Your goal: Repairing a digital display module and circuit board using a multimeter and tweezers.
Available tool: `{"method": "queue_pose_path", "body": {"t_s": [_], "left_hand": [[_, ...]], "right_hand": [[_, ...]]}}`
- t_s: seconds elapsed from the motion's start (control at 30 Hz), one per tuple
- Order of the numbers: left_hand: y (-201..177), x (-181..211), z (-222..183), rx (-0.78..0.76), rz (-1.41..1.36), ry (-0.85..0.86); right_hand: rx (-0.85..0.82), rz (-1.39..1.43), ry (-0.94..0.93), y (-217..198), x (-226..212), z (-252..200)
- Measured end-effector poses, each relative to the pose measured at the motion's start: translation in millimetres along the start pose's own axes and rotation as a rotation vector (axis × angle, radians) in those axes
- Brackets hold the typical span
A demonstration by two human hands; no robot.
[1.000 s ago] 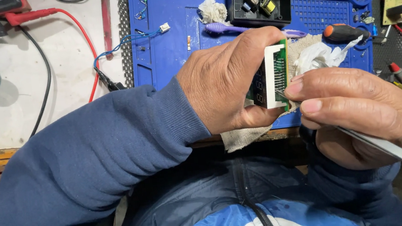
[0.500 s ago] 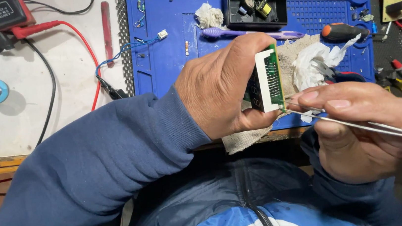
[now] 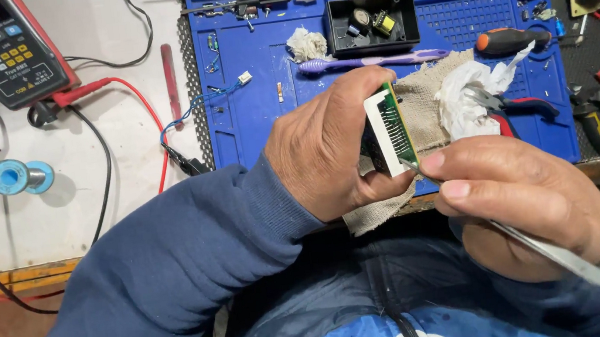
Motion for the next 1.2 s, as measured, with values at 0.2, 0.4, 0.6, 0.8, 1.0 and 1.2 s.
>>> {"method": "queue_pose_path", "body": {"t_s": [0.2, 0.4, 0.6, 0.8, 1.0, 1.2], "left_hand": [[2, 0, 0, 0.001, -0.005, -0.019], [1, 2, 3, 0.020, -0.039, 0.010], [4, 1, 2, 0.036, -0.022, 0.041], [6, 1, 1, 0.037, -0.024, 0.038], [6, 0, 1, 0.030, -0.039, 0.057], [4, 3, 0, 0.068, -0.018, 0.036]], "right_hand": [[-0.016, -0.107, -0.020, 6, -7, -7], [-0.027, -0.018, 0.014, -5, 1, -6], [0.035, -0.008, 0.055, -8, 6, -6], [0.118, 0.003, 0.060, 3, 4, -5], [0.096, -0.029, 0.061, -2, 5, -4], [0.597, 0.103, 0.218, 47, -2, -4]]}}
Point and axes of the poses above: each hand's wrist, its own z-axis towards the middle knuckle, its own y-axis out of the palm, x = y × z, the point moved 1 cm from there along z, towards the middle knuckle, and after that the axes turned 6 degrees about z, right-handed, at the moved point
